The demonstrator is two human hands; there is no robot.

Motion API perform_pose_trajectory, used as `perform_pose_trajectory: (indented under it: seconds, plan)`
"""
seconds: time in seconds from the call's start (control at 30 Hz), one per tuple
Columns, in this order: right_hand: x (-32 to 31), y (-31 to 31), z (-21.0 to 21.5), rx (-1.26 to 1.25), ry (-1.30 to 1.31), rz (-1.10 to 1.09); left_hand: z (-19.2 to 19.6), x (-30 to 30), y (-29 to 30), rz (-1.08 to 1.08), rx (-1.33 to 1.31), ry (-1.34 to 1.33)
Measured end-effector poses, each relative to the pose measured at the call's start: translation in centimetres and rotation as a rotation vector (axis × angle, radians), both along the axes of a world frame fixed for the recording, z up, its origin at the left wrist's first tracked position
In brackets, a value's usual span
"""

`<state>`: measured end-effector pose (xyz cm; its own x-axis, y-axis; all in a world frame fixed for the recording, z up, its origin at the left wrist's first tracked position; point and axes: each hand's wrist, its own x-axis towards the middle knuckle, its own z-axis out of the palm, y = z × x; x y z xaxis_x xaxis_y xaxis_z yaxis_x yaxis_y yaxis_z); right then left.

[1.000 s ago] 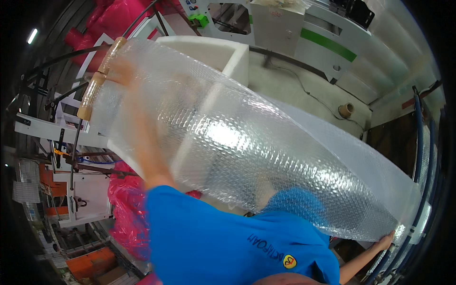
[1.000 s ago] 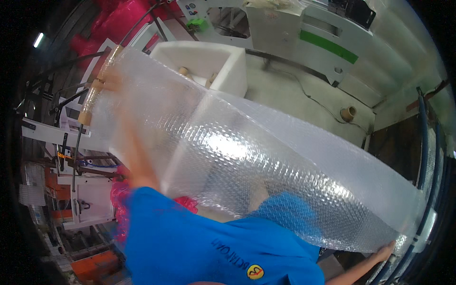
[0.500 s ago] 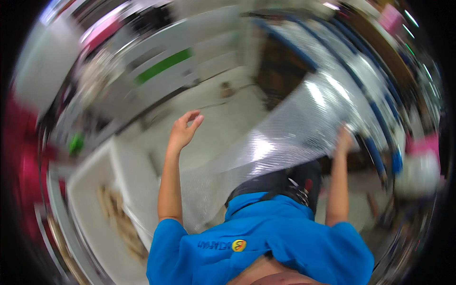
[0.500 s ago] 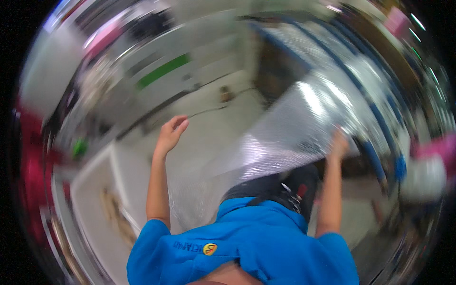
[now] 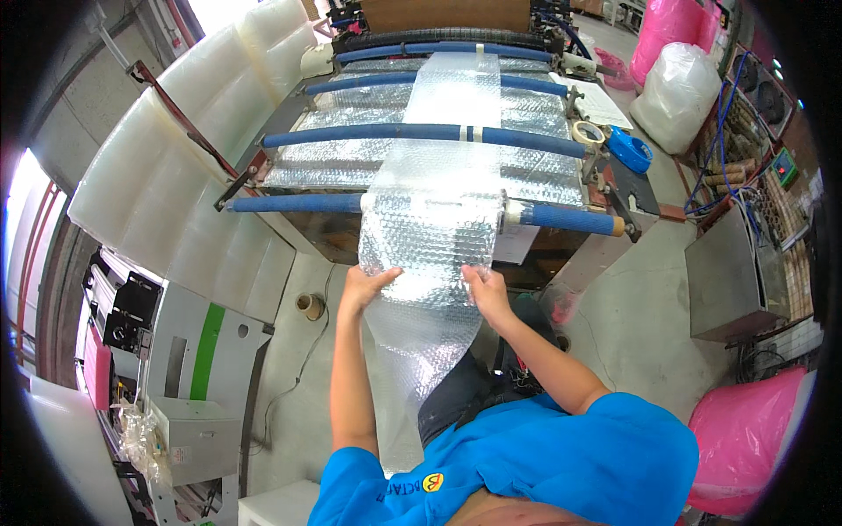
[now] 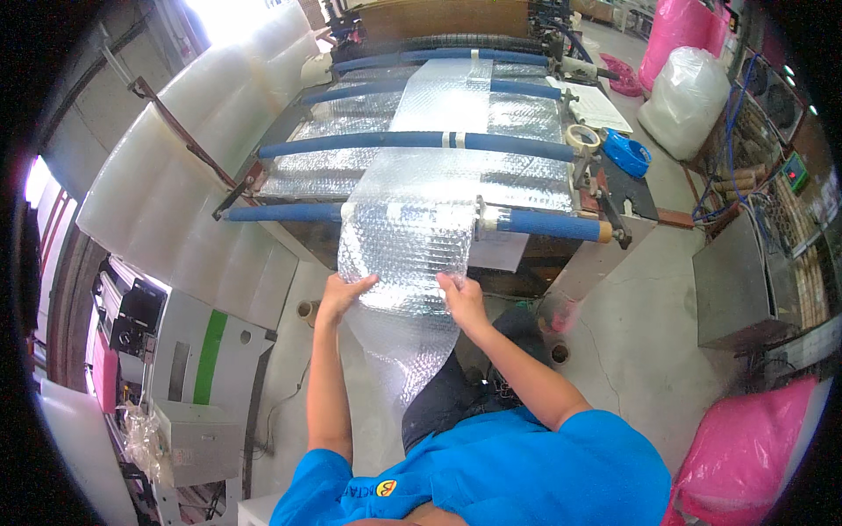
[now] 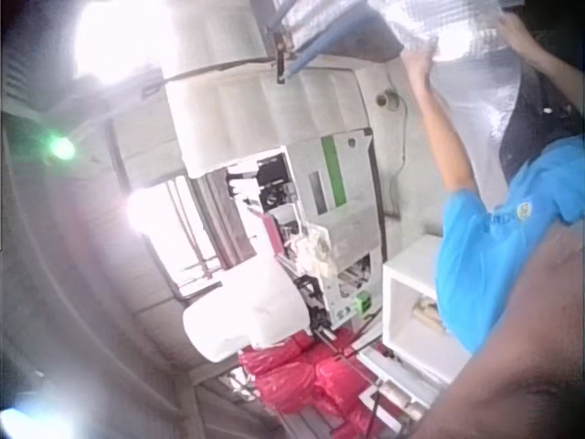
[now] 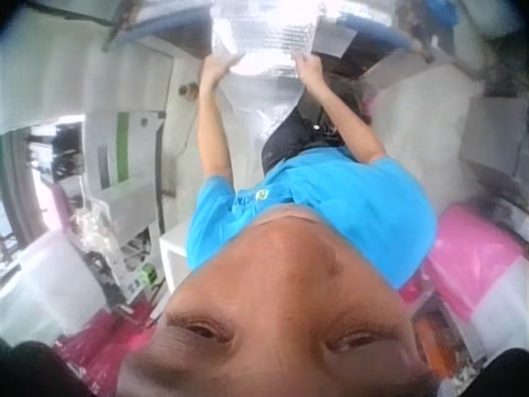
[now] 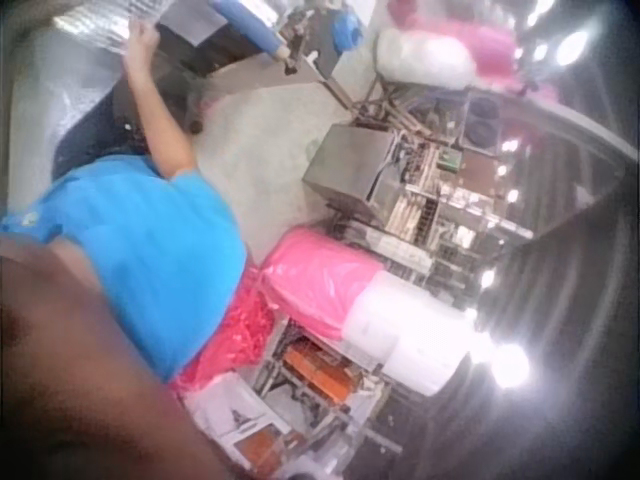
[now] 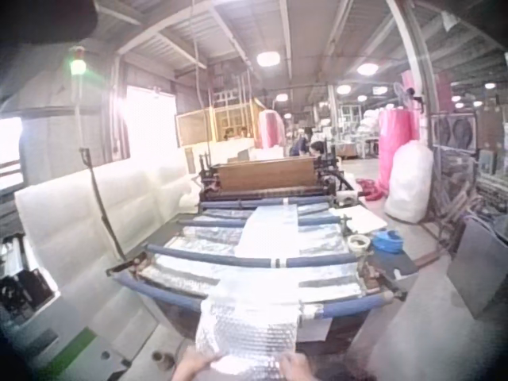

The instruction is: The person handles a large sheet of bubble wrap, pulling it from a roll and guiding it through a machine with rollers. They smooth the material with their hands and adjust its position on the conveyor system.

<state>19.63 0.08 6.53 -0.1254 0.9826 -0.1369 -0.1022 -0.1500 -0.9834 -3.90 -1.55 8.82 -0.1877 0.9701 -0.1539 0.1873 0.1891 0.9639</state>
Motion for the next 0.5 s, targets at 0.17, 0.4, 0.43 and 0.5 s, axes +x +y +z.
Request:
perform_pose_trajectory:
  seconds: [0.17,0.4,0.43,0.5]
  plan:
    - [-0.4,-0.8,-1.7,-0.048,0.056,0.022,0.5,2.2,-0.7,0.201,-0.024,0.355]
    - [-0.3,-0.6,-3.2,-0.058,0.044,0.023,-1.5,2.2,-0.2,0.188,-0.055,0.207]
    - [-0.2,-0.6,-3.9,-0.076,0.053,0.038,-2.3,2.2,-0.2,0.193,-0.047,0.22]
    - [0.1,-0.4,-5.9,-0.108,0.072,0.068,-3.0,2.2,0.1,0.215,-0.022,0.237]
